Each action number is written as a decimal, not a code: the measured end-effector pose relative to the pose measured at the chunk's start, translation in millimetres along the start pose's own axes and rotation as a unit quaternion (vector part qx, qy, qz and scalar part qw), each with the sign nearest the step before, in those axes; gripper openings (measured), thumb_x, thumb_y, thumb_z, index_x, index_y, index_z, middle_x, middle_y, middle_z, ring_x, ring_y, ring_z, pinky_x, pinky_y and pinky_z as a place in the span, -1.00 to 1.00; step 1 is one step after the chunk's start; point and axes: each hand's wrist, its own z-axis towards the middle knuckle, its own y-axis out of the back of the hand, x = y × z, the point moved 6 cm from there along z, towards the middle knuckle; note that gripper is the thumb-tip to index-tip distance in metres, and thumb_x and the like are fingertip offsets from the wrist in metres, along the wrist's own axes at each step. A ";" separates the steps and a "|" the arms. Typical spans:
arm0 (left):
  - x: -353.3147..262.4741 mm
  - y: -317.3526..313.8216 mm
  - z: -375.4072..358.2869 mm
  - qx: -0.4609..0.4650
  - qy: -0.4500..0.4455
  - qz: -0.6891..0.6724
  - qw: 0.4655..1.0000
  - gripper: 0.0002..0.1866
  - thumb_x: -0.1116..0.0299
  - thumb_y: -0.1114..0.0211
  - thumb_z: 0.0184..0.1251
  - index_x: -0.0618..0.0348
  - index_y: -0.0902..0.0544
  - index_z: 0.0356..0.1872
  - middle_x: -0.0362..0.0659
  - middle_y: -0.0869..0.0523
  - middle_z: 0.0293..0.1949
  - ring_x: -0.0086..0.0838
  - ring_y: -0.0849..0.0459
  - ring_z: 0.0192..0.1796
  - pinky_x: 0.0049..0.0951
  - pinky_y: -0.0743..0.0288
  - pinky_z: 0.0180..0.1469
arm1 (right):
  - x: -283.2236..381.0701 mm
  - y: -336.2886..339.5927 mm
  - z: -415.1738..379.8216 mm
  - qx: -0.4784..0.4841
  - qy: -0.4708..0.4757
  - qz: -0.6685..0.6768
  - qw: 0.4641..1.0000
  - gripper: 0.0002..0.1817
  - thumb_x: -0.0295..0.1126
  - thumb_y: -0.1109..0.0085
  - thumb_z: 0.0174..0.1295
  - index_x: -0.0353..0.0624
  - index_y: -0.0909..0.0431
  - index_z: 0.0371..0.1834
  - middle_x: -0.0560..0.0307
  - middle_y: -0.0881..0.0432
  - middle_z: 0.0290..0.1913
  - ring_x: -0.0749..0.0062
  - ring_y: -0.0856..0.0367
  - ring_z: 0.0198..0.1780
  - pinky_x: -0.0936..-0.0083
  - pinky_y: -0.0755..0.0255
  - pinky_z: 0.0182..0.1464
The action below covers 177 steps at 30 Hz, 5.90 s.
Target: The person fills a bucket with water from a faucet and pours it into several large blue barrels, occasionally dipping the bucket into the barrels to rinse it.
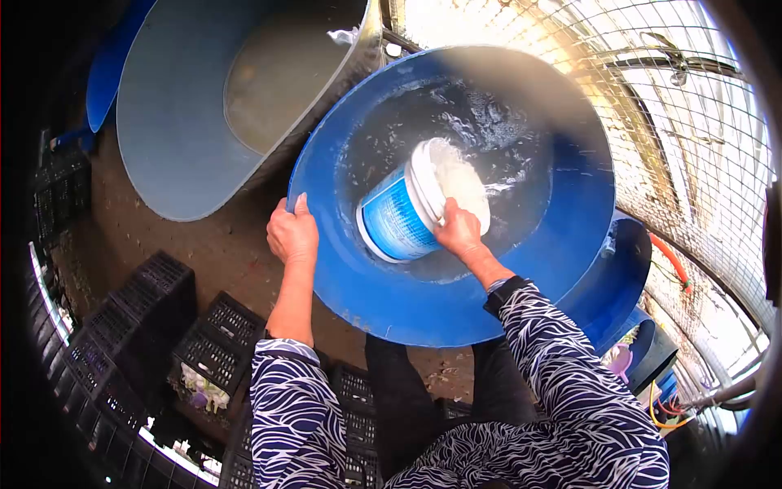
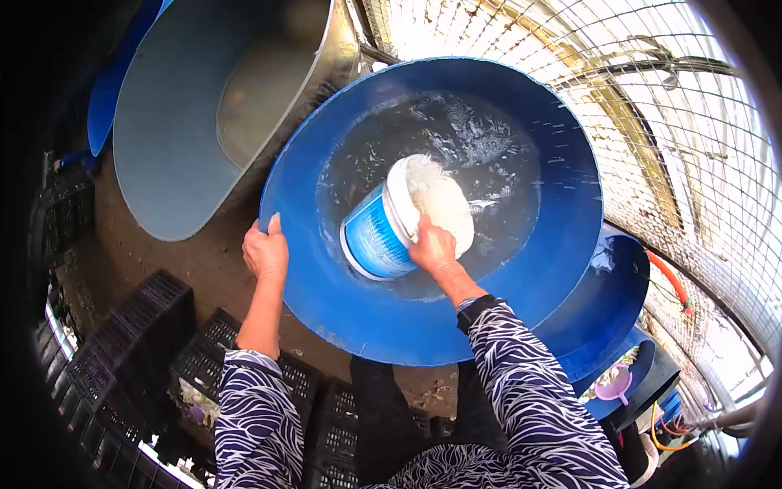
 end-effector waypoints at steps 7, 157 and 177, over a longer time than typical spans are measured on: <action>-5.3 10.5 -1.5 0.026 0.001 0.007 1.000 -0.67 0.06 -0.21 0.23 0.05 -0.66 -0.14 0.08 -0.70 -0.25 0.03 -0.66 -0.17 -0.07 -0.50 -0.12 | 57.3 47.3 -21.9 0.039 0.065 -0.037 0.996 -0.65 -0.36 -0.21 -0.12 -0.21 -0.37 -0.26 -0.25 -0.61 -0.45 -0.16 -0.61 -0.34 0.04 -0.46 -0.24; 25.2 -101.8 -144.5 0.217 -0.133 -0.379 0.890 -0.33 -0.01 -0.05 0.34 0.25 -0.23 0.33 0.07 -0.30 0.31 -0.06 -0.25 0.34 -0.19 -0.15 0.33 | 154.4 291.3 -269.2 0.134 -0.075 0.354 0.923 -0.60 -0.17 -0.28 0.10 -0.09 -0.28 -0.65 0.36 -0.27 -0.69 0.72 -0.29 -0.67 0.70 -0.18 -0.66; -153.7 60.0 -377.7 0.450 0.138 -0.571 0.673 -0.58 0.29 -0.26 0.12 0.09 -0.48 0.04 -0.14 -0.55 -0.16 -0.37 -0.52 -0.07 -0.11 -0.38 0.05 | -101.4 413.1 -214.8 -0.215 -0.004 0.170 0.962 -0.56 0.02 -0.20 0.08 -0.22 -0.60 -0.36 -0.11 -0.61 -0.45 0.06 -0.59 -0.38 0.34 -0.45 -0.21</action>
